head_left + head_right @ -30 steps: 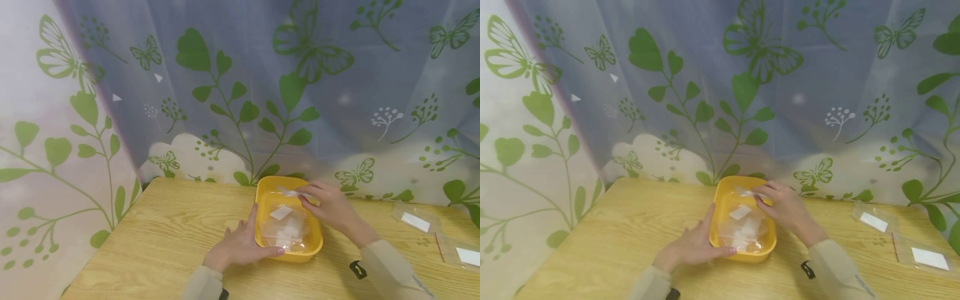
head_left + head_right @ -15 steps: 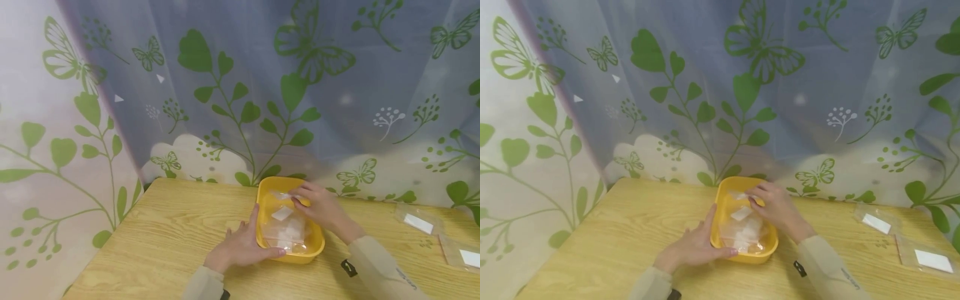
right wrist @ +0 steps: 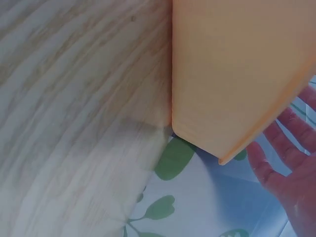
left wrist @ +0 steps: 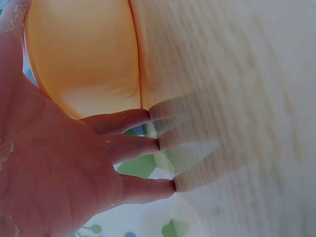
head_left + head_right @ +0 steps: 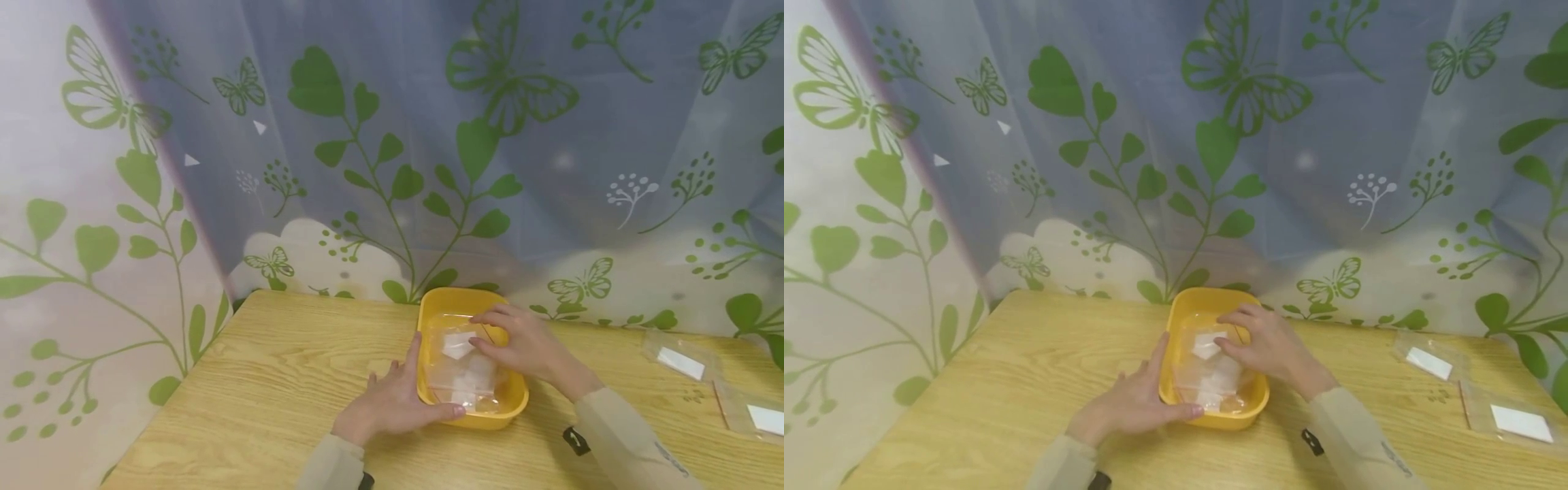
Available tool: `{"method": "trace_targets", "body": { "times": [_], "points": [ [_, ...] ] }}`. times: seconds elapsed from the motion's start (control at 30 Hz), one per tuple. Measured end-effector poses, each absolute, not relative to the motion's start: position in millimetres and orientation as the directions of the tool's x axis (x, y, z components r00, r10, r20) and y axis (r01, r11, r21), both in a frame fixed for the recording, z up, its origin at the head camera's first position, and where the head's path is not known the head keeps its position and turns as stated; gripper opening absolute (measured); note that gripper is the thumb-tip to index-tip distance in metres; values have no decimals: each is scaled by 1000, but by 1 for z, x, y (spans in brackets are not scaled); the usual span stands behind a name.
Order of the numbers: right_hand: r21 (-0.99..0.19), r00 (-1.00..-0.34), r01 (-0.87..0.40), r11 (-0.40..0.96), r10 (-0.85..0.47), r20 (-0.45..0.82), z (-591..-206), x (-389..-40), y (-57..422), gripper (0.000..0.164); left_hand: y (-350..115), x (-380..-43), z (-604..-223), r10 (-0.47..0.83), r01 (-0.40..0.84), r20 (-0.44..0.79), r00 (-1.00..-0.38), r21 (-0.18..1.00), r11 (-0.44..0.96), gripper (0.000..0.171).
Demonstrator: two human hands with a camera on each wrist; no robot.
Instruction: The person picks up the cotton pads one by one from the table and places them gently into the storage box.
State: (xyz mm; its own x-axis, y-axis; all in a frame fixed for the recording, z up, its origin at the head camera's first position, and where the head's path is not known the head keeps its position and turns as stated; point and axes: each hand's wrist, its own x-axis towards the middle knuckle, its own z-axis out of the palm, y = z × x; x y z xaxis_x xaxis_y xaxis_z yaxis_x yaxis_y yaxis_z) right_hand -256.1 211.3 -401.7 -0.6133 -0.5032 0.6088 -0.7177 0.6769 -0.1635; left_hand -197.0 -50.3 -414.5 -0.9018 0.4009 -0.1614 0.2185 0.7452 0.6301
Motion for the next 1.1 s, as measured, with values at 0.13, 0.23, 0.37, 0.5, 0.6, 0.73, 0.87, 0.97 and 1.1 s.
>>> {"method": "trace_targets", "body": {
  "times": [0.13,0.23,0.37,0.5,0.6,0.73,0.87,0.97,1.1],
  "points": [
    [-211,-653,-689,694,-467,596,-401,-250,216,28,-50,-197,-415,399,215,-163,-902,632,745,131],
    [-245,-672,-678,693,-449,589,-399,-245,221,32,-50,-197,-415,397,210,-169,-902,633,745,131],
    [-306,-720,-641,704,-413,558,-396,-237,227,37,-50,-198,-415,395,210,-172,-902,626,751,131],
    [-359,-763,-600,715,-377,525,-396,-229,235,41,-50,-198,-415,393,209,-173,-903,622,755,131],
    [-368,-770,-592,717,-368,521,-396,-224,243,42,-50,-198,-415,391,204,-174,-904,628,751,132],
    [-357,-758,-601,715,-369,538,-399,-218,252,43,-50,-198,-415,389,203,-169,-905,634,746,133],
    [-362,-744,-614,701,-363,561,-399,-212,259,43,-50,-198,-415,390,209,-160,-907,634,744,132],
    [-360,-742,-612,704,-355,569,-398,-208,264,44,-50,-197,-414,393,213,-155,-906,635,743,132],
    [-355,-753,-596,720,-347,559,-399,-203,270,45,-50,-197,-414,393,209,-160,-905,638,741,131]
  ]
}}
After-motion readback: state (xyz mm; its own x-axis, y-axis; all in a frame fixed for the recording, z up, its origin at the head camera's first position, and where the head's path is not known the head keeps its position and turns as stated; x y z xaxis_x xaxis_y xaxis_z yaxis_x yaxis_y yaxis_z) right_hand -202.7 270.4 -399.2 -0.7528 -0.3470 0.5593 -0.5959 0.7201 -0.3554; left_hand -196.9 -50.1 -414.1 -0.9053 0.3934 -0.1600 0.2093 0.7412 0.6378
